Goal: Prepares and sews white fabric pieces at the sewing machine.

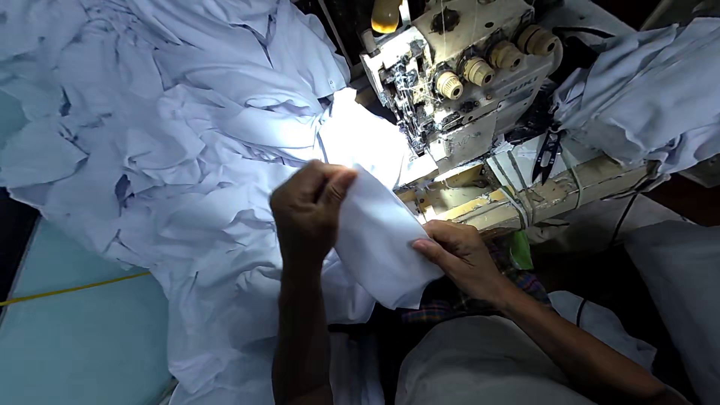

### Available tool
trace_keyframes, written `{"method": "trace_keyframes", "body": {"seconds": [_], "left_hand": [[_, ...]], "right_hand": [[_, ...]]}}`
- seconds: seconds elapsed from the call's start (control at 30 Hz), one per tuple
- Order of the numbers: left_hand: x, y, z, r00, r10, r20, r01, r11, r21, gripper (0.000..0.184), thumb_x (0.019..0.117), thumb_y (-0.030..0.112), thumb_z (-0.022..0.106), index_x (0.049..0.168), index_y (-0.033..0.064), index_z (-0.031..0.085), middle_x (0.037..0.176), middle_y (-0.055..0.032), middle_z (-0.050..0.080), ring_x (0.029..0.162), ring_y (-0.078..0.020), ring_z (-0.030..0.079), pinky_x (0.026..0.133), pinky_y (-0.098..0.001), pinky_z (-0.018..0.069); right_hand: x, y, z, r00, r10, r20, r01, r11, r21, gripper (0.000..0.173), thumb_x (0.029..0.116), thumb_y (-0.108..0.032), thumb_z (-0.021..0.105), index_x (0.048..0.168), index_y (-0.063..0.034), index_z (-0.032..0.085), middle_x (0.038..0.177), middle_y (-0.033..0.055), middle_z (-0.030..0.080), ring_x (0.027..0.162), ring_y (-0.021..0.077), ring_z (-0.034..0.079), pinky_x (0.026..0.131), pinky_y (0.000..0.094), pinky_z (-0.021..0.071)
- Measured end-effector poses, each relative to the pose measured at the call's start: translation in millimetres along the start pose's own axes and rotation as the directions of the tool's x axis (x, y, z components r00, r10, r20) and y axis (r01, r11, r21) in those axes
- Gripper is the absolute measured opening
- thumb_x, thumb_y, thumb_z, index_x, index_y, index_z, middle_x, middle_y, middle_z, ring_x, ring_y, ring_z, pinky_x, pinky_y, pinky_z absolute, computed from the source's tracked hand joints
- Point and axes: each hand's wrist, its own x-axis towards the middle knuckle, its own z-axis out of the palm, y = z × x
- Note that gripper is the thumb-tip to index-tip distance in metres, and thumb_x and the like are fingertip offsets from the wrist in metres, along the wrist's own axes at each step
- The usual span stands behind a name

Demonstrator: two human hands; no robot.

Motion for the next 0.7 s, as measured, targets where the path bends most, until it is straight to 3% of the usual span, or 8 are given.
{"method": "trace_keyframes", "body": {"seconds": [0.1,0.2,0.37,0.53,0.7], "left_hand": [[23,-15,-10,0.997,0.01,-0.076,-0.006,0.998,0.057,0.014,0.1004,0.011,0.062,0.093,0.0007,0.067,0.085,0.0118,0.065,0.076,0.013,0.057,0.071,-0.0082,0.0476],[37,-34,-11,0.994,-0.012,-0.111,0.012,1.0,0.002,0.01,0.0993,0.008,0.061,0.091,0.0087,0.066,0.081,0.0169,0.064,0.073,0.0117,0.058,0.068,-0.0097,0.0479],[44,-56,-6,0.99,-0.063,-0.128,0.055,0.996,-0.066,0.012,0.0996,0.007,0.059,0.09,0.0115,0.065,0.081,0.0179,0.063,0.075,0.0104,0.059,0.072,-0.012,0.0491],[42,-76,-1,0.992,-0.057,-0.115,0.035,0.982,-0.187,0.016,0.1004,0.005,0.057,0.091,0.0141,0.066,0.085,0.0175,0.065,0.081,0.0078,0.062,0.076,-0.0148,0.0512],[40,-98,2,0.998,0.027,-0.063,-0.046,0.945,-0.325,0.019,0.1026,0.009,0.052,0.094,0.014,0.068,0.108,0.0092,0.067,0.109,-0.0033,0.062,0.098,-0.026,0.0497]], "right_hand": [[-8,9,0,0.998,0.057,-0.022,-0.058,0.997,-0.05,0.025,0.1003,-0.021,0.062,0.089,-0.0007,0.071,0.08,-0.0015,0.064,0.074,-0.0048,0.058,0.068,0.0117,0.0485],[-13,14,-4,0.996,0.074,-0.045,-0.078,0.994,-0.08,0.027,0.1018,-0.021,0.06,0.092,-0.0001,0.073,0.088,0.0004,0.069,0.081,-0.0049,0.061,0.074,0.0116,0.0508],[-15,16,-9,0.989,0.137,-0.057,-0.143,0.98,-0.136,0.03,0.1039,-0.021,0.055,0.094,-0.0021,0.076,0.104,0.0024,0.072,0.096,-0.0024,0.064,0.085,0.015,0.0521],[-17,22,-1,0.944,0.247,-0.221,-0.253,0.968,0.002,0.012,0.0934,-0.015,0.07,0.087,-0.0048,0.074,0.09,-0.0024,0.07,0.079,-0.0035,0.063,0.073,0.0133,0.0542],[-19,23,8,0.922,0.206,-0.328,-0.195,0.979,0.068,0.007,0.0863,-0.006,0.074,0.083,-0.0052,0.068,0.084,-0.0031,0.071,0.07,-0.0039,0.063,0.066,0.0126,0.0543]]}}
